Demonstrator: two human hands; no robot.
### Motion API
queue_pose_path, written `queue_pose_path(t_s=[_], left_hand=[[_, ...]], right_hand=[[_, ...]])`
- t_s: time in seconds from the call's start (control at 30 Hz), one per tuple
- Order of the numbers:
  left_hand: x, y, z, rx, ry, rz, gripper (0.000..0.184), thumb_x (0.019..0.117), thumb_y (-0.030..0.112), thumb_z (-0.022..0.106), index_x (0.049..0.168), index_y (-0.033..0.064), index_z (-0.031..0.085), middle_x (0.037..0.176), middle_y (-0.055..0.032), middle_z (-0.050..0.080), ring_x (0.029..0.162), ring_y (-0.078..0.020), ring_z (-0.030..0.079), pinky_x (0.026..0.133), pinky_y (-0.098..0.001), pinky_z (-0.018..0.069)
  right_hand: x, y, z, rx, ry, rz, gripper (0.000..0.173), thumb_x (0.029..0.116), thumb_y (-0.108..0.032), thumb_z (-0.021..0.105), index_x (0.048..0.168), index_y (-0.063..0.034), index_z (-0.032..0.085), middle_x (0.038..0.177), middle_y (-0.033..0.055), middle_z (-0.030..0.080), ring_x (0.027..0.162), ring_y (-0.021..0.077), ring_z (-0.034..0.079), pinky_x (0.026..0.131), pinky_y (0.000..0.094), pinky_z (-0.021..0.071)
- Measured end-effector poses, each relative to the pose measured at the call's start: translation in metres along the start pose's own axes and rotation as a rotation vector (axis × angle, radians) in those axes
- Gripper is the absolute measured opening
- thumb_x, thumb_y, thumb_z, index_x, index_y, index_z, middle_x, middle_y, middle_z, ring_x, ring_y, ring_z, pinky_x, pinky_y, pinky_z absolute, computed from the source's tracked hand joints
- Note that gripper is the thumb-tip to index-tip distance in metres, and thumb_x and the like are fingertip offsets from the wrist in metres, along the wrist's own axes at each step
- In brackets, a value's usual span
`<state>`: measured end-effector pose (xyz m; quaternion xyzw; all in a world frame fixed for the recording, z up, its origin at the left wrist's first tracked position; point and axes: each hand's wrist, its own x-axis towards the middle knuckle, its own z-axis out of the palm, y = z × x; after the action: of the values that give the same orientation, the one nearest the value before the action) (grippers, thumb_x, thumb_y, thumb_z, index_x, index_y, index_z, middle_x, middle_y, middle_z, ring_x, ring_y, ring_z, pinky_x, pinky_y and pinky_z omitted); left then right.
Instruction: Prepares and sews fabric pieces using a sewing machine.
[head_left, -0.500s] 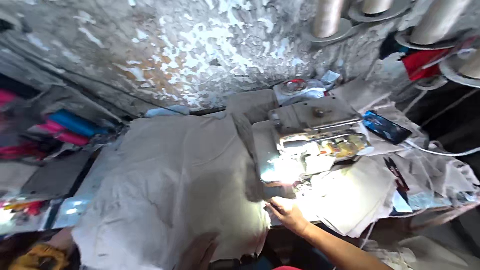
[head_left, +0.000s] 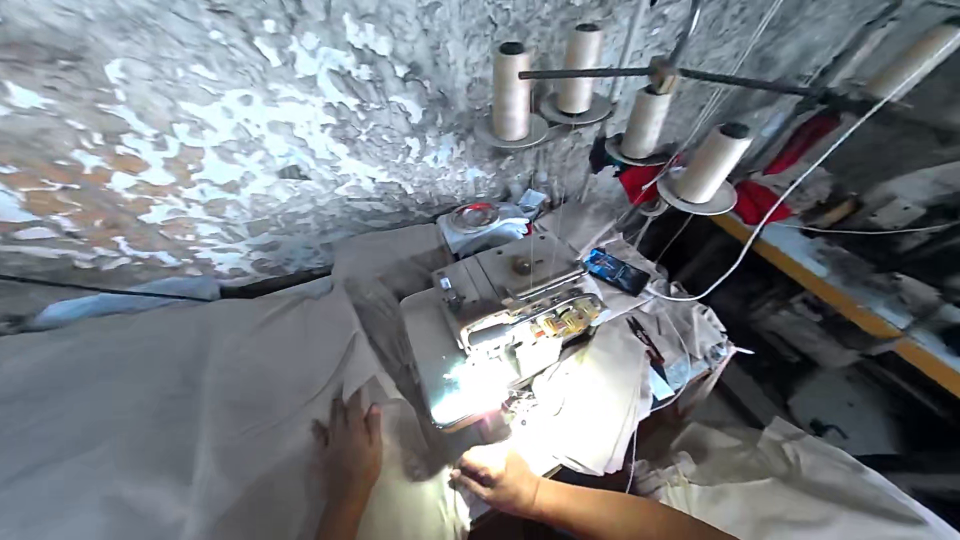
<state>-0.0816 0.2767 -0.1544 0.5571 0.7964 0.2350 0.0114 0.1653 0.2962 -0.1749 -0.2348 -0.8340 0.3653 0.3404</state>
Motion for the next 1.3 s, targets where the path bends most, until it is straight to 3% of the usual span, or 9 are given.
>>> queue_pose_path(t_s=[0.17,0.37,0.5,0.6,0.7,0.87,1.03,1.2,1.3], left_hand=[[0.029,0.012,-0.037,0.024,-0.124,-0.091,0.035,0.1073,0.016,0.047,0.132,-0.0025,0.064,0.149,-0.0295,0.05,0.131,-0.0551,0.051,0.101,-0.0707,0.0424],[0.043,0.033,-0.093,0.121,-0.332,-0.276,0.037,0.102,0.002,0.052,0.138,-0.0041,0.056,0.14,-0.0347,0.054,0.123,-0.0562,0.057,0.097,-0.0716,0.0442],[0.015,0.027,-0.117,0.027,-0.1,-0.127,0.035,0.1019,0.001,0.049,0.135,-0.011,0.055,0.137,-0.0399,0.053,0.117,-0.0616,0.057,0.092,-0.0753,0.045],[0.0,0.035,-0.147,0.084,-0.024,-0.092,0.041,0.0996,-0.003,0.046,0.139,-0.0123,0.05,0.135,-0.0408,0.054,0.116,-0.0621,0.058,0.089,-0.0759,0.045],[-0.01,0.036,-0.176,0.098,-0.017,-0.1,0.046,0.0958,-0.005,0.048,0.141,-0.014,0.047,0.13,-0.0436,0.055,0.113,-0.0644,0.058,0.09,-0.0764,0.0438],[-0.01,0.024,-0.187,0.025,-0.038,-0.071,0.047,0.0952,-0.006,0.051,0.141,-0.0129,0.048,0.133,-0.0422,0.054,0.116,-0.063,0.057,0.093,-0.0757,0.0431],[-0.011,0.036,-0.196,0.043,0.044,0.007,0.045,0.0938,-0.006,0.05,0.138,-0.0121,0.051,0.124,-0.0409,0.059,0.104,-0.0619,0.063,0.081,-0.076,0.0467],[-0.006,0.043,-0.204,0.015,0.076,0.026,0.041,0.0982,0.002,0.048,0.136,-0.0144,0.049,0.114,-0.0414,0.062,0.098,-0.0612,0.064,0.079,-0.0744,0.0478],[0.002,0.027,-0.209,-0.229,0.115,-0.127,0.061,0.1025,0.012,0.053,0.156,-0.0028,0.028,0.132,-0.0381,0.056,0.118,-0.0473,0.061,0.097,-0.0625,0.0476]], right_hand=[[-0.003,0.001,0.001,-0.051,-0.007,-0.101,0.015,0.0965,-0.012,0.066,0.093,0.0001,0.074,0.084,0.0132,0.074,0.078,0.0239,0.074,0.071,0.038,0.0611],[0.056,-0.046,0.009,-0.32,-0.018,-0.39,0.018,0.095,-0.008,0.064,0.108,-0.0109,0.076,0.105,0.0123,0.074,0.086,0.0283,0.07,0.071,0.0384,0.0583],[0.126,-0.076,0.032,-0.296,0.006,-0.091,0.039,0.0947,-0.014,0.068,0.133,-0.0084,0.067,0.138,0.0213,0.062,0.12,0.0419,0.064,0.091,0.0532,0.0555],[0.16,-0.077,0.04,-0.269,-0.249,0.187,0.058,0.0995,-0.008,0.056,0.156,-0.0127,0.044,0.158,0.0194,0.043,0.139,0.0415,0.048,0.104,0.0582,0.0437],[0.166,-0.087,0.044,-0.272,-0.313,0.179,0.048,0.1015,-0.007,0.052,0.149,-0.0115,0.052,0.146,0.0181,0.056,0.129,0.0409,0.056,0.097,0.059,0.0473],[0.166,-0.105,0.039,-0.282,-0.263,0.213,0.048,0.1013,-0.004,0.052,0.149,-0.0092,0.052,0.147,0.0217,0.054,0.129,0.0426,0.055,0.096,0.0574,0.0499],[0.166,-0.099,0.033,-0.295,0.147,-0.021,0.024,0.0961,-0.011,0.064,0.118,-0.0047,0.073,0.119,0.0232,0.068,0.105,0.0411,0.068,0.083,0.0512,0.0573],[0.175,-0.12,0.028,-0.021,-0.366,0.301,0.046,0.1079,-0.019,0.049,0.153,-0.0096,0.045,0.141,0.0223,0.059,0.126,0.0415,0.059,0.102,0.0598,0.0478],[0.165,-0.121,0.04,0.151,-0.456,0.377,0.04,0.1084,-0.021,0.049,0.144,-0.0027,0.054,0.121,0.0263,0.068,0.115,0.0419,0.065,0.099,0.0594,0.0488]])
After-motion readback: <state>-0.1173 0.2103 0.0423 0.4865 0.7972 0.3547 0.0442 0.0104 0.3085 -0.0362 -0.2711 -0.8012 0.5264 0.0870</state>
